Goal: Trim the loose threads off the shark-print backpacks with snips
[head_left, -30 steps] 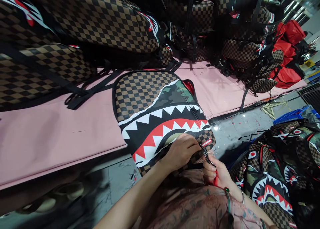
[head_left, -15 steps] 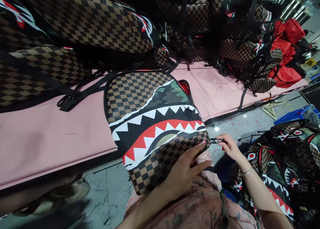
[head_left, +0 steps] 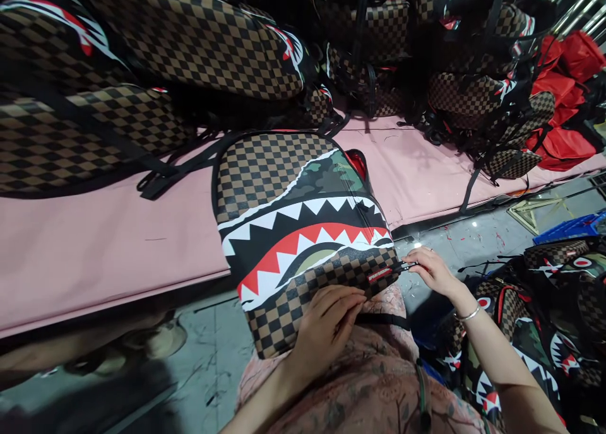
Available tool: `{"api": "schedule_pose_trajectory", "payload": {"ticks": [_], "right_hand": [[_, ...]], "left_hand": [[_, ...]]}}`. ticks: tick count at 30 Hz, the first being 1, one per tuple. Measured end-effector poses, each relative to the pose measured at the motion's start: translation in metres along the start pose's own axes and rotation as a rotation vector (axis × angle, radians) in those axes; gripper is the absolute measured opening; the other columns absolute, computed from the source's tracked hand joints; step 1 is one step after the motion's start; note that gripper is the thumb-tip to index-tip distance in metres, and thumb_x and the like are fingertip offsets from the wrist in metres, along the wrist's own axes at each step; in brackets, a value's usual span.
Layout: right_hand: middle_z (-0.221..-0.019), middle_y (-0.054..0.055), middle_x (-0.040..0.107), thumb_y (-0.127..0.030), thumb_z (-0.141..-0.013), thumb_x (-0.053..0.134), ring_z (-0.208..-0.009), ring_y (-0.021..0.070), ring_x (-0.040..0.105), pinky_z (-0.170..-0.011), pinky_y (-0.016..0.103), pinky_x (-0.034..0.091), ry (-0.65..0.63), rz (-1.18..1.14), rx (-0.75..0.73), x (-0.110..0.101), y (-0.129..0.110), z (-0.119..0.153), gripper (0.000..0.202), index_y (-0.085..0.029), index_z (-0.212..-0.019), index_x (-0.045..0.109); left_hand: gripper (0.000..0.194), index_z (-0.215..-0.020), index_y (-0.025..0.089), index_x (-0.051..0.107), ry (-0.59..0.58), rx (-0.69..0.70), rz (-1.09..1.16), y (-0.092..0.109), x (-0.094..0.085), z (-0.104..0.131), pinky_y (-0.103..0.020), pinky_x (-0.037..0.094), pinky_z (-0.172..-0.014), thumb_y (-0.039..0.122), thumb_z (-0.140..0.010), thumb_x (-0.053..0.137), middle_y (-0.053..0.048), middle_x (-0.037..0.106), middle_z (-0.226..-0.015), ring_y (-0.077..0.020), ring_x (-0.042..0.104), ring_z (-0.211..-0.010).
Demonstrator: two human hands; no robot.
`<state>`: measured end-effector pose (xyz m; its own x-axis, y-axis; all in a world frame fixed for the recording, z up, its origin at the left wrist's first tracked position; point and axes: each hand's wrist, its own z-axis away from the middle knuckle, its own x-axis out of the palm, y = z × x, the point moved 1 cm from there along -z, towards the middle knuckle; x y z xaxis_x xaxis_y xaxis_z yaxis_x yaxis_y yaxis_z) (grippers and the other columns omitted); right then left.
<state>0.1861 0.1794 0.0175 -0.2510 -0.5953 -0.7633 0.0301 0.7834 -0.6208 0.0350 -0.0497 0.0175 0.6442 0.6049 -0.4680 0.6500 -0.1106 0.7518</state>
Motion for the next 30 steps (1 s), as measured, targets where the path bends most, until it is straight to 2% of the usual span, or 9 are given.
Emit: {"api": "schedule_pose_trajectory", "payload": {"ticks": [9,18,23,30], "right_hand": [[-0.089,0.007,0.062,-0.026,-0.089,0.046,-0.084,0.0201,0.056,-0.074,0.037,0.044,0.005,0.066,-0.046,0.003,-0.001,0.001,0.018,-0.021,-0.102,0.058],[-0.087,0.006,0.062,-0.025,-0.089,0.048,-0.082,0.0191,0.056,-0.075,0.037,0.043,0.033,0.002,0.011,0.001,0.004,0.001,0.016,-0.021,-0.099,0.059],[-0.088,0.007,0.062,-0.028,-0.089,0.047,-0.085,0.0196,0.056,-0.077,0.038,0.044,-0.029,-0.033,0.034,-0.003,0.002,-0.002,0.018,-0.021,-0.101,0.059],[-0.087,0.006,0.063,-0.028,-0.089,0.048,-0.083,0.0196,0.056,-0.077,0.038,0.043,-0.065,-0.02,-0.016,-0.002,-0.002,-0.009,0.017,-0.022,-0.099,0.059]], "left_hand": [[0.017,-0.092,0.02,0.062,0.009,-0.023,-0.003,0.0,0.001,-0.002,-0.03,0.05,-0.08,0.011,-0.08,0.053,-0.004,0.067,-0.089,-0.0156,0.061,-0.087],[0.02,-0.094,0.02,0.061,0.035,-0.031,0.018,-0.002,-0.002,0.001,-0.03,0.05,-0.081,0.008,-0.079,0.054,-0.005,0.066,-0.092,-0.0154,0.059,-0.09],[0.019,-0.093,0.02,0.061,0.059,-0.055,0.024,-0.002,-0.004,0.001,-0.03,0.051,-0.08,0.009,-0.079,0.054,-0.005,0.066,-0.09,-0.0153,0.06,-0.088],[0.018,-0.092,0.02,0.062,0.068,-0.051,0.01,-0.001,-0.006,0.002,-0.03,0.051,-0.08,0.011,-0.08,0.053,-0.005,0.066,-0.09,-0.0157,0.061,-0.087]]}}
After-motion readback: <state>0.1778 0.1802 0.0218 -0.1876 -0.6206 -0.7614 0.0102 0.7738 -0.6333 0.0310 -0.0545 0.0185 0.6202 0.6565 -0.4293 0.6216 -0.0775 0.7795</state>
